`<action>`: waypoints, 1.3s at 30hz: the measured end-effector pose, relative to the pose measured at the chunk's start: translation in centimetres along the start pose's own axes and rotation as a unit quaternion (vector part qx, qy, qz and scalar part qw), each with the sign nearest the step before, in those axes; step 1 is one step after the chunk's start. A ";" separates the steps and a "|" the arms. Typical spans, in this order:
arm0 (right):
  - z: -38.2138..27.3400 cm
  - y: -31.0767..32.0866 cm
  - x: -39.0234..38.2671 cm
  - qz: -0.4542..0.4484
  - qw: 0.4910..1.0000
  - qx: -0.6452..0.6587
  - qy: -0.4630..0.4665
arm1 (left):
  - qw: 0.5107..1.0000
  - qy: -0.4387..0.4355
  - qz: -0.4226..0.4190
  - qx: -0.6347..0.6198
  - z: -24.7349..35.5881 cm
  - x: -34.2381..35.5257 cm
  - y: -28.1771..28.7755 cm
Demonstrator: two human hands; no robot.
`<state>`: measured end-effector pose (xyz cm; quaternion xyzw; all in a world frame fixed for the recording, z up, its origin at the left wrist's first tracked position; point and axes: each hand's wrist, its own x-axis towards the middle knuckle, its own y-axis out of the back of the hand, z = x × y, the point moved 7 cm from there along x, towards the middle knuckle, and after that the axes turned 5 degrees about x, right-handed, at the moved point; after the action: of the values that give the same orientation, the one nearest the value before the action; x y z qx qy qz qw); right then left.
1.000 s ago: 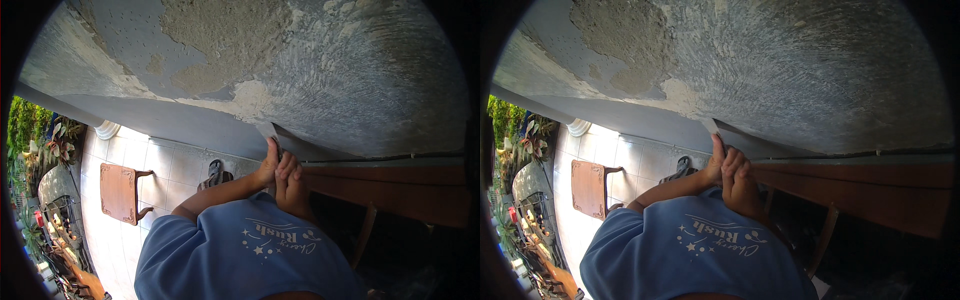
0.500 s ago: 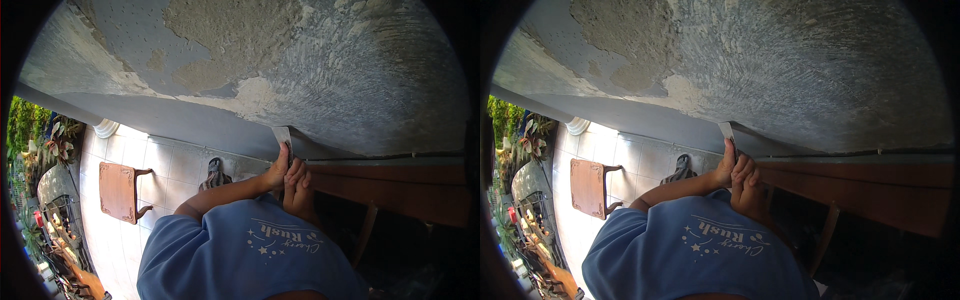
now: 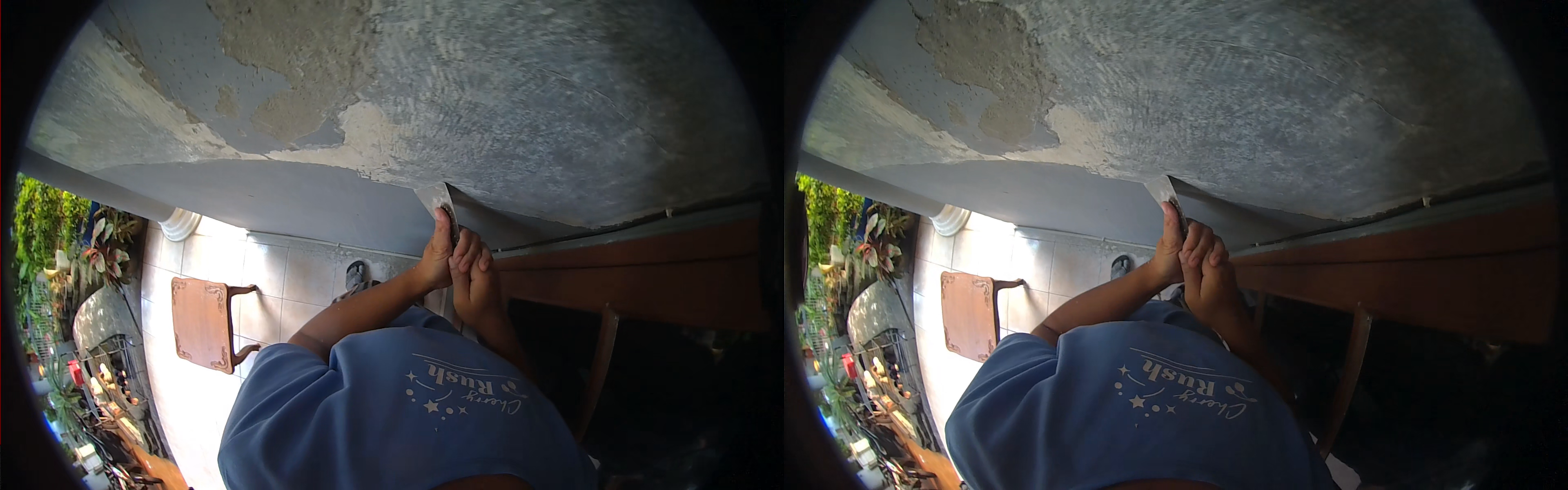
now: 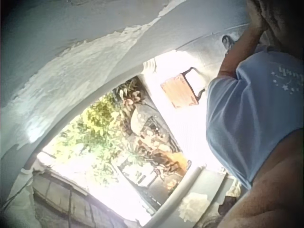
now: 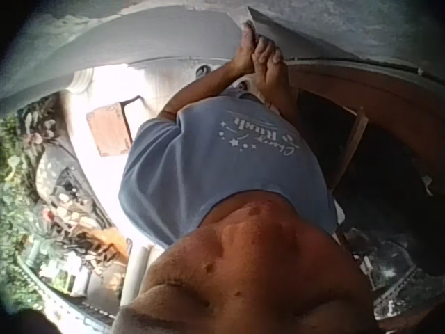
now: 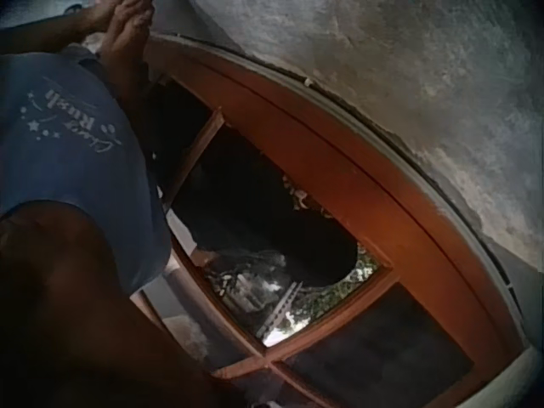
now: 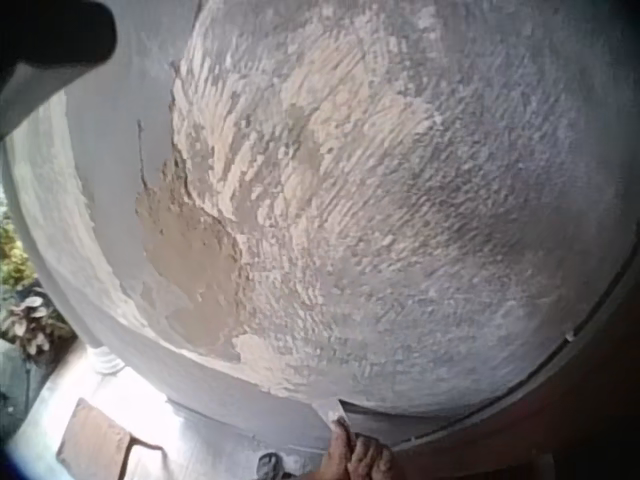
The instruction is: The person scrapes old paint or surface imperfections from an exterior wall using a putty knife scraper.
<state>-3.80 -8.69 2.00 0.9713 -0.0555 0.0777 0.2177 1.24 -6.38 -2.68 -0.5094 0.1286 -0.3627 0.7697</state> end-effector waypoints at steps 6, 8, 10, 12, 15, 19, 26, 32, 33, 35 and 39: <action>-1.2 0.0 -0.9 0.015 0.998 -0.060 -0.010 | 0.999 0.028 -0.035 0.004 -0.1 -0.5 -1.0; -2.1 -0.6 -0.5 0.003 0.996 -0.089 -0.005 | 0.999 0.027 -0.036 -0.021 0.5 -0.8 -0.9; -2.6 -1.0 -0.4 -0.008 0.993 -0.117 -0.001 | 0.998 0.027 -0.037 -0.044 0.8 -1.0 -0.8; -2.4 -1.4 -0.5 -0.006 0.996 -0.092 0.008 | 0.998 0.033 -0.036 -0.048 0.7 -1.2 -0.5; 0.4 -0.9 -0.6 0.052 0.997 -0.027 0.048 | 0.999 0.039 0.003 0.010 0.3 -0.5 0.1; -0.8 -0.2 -0.5 0.038 0.999 -0.019 0.029 | 1.000 0.004 -0.002 -0.020 0.7 -0.3 -0.9; -1.2 -0.5 -0.7 0.031 0.995 -0.071 0.070 | 0.998 0.000 -0.049 -0.025 0.7 -0.3 -1.2; -2.4 -1.5 0.7 0.008 0.993 -0.113 0.034 | 0.996 -0.011 -0.039 -0.085 1.7 -0.3 -0.3; -2.4 -1.6 0.9 0.002 0.991 -0.131 0.017 | 0.994 -0.011 -0.031 -0.106 1.8 -0.3 -0.1; -1.3 -1.8 0.8 -0.006 0.996 -0.091 0.013 | 0.997 -0.006 -0.018 -0.068 1.8 -0.5 0.2; -1.7 -1.2 0.5 -0.008 0.996 -0.077 0.036 | 1.000 -0.005 0.001 -0.029 1.2 -0.4 0.0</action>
<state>-3.40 -6.91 3.15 0.9485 -0.0460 0.1066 0.2946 1.69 -5.26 -2.23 -0.5331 0.1354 -0.3556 0.7557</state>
